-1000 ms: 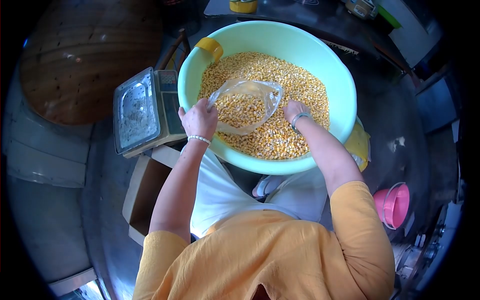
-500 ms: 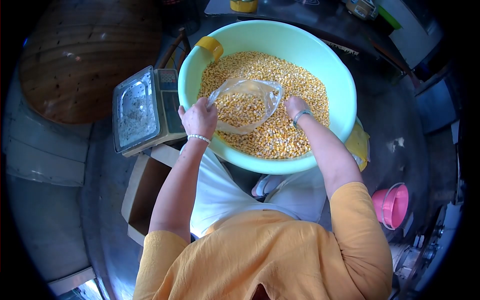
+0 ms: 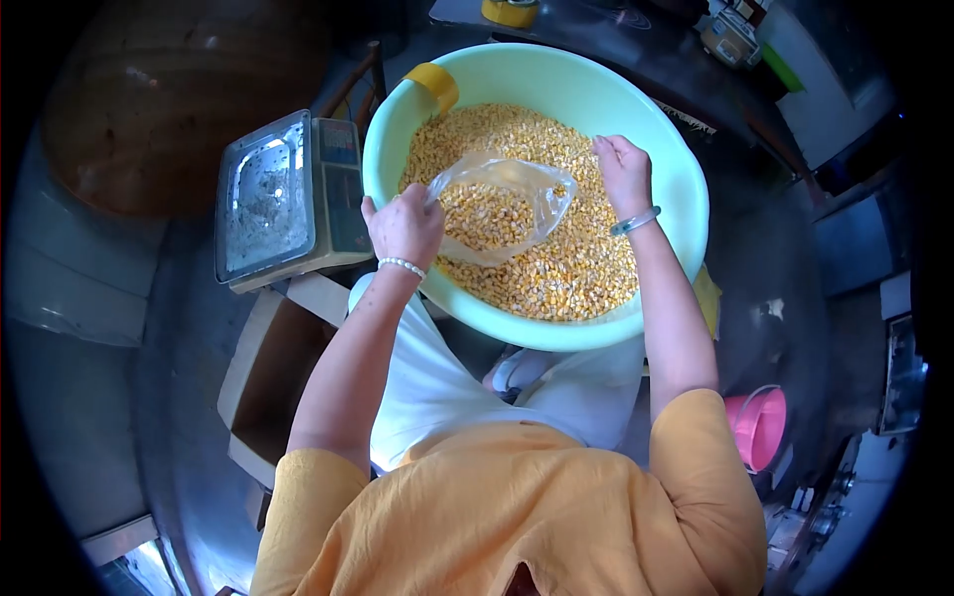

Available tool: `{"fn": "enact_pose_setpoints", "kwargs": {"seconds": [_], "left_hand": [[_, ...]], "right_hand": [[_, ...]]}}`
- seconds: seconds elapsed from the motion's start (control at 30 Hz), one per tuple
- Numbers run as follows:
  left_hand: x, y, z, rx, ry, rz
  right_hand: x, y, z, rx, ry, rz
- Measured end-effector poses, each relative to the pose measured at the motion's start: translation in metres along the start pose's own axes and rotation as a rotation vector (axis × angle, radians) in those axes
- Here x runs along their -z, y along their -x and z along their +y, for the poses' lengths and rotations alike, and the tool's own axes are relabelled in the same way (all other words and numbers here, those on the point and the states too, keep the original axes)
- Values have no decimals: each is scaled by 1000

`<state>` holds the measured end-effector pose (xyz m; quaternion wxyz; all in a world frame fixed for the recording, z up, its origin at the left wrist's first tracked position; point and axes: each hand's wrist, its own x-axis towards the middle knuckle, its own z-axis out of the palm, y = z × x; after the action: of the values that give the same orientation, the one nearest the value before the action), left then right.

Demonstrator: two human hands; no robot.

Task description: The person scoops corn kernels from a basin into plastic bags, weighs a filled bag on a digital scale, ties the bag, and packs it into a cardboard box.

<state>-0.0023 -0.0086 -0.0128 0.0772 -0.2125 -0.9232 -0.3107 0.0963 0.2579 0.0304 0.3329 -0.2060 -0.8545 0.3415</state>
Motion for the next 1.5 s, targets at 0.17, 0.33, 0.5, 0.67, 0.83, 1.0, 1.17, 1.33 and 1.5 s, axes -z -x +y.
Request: {"fn": "enact_pose_setpoints", "kwargs": {"seconds": [0.17, 0.33, 0.5, 0.67, 0.83, 1.0, 1.17, 1.33, 1.5], "left_hand": [[0, 0, -1, 9, 33, 20], [2, 0, 0, 31, 18, -11], [2, 0, -1, 31, 3, -29], [3, -1, 0, 38, -3, -52], [10, 1, 7, 42, -5, -89], [2, 2, 7, -37, -108, 17], [7, 0, 15, -24, -279, -197], [5, -4, 11, -30, -322, -322], [3, -4, 6, -35, -167, -141]], "right_hand": [[-49, 21, -69, 233, 129, -429], [-118, 32, -55, 370, 393, -641], [-131, 25, -42, 340, 528, -704], [-117, 20, -46, 327, 495, -652], [-81, 24, -48, 626, 193, -260], [-46, 20, -59, 564, 313, -25], [-71, 23, -28, -5, 507, -268], [-101, 12, 4, -200, 476, -472], [-106, -7, 18, -215, 190, -310]]}}
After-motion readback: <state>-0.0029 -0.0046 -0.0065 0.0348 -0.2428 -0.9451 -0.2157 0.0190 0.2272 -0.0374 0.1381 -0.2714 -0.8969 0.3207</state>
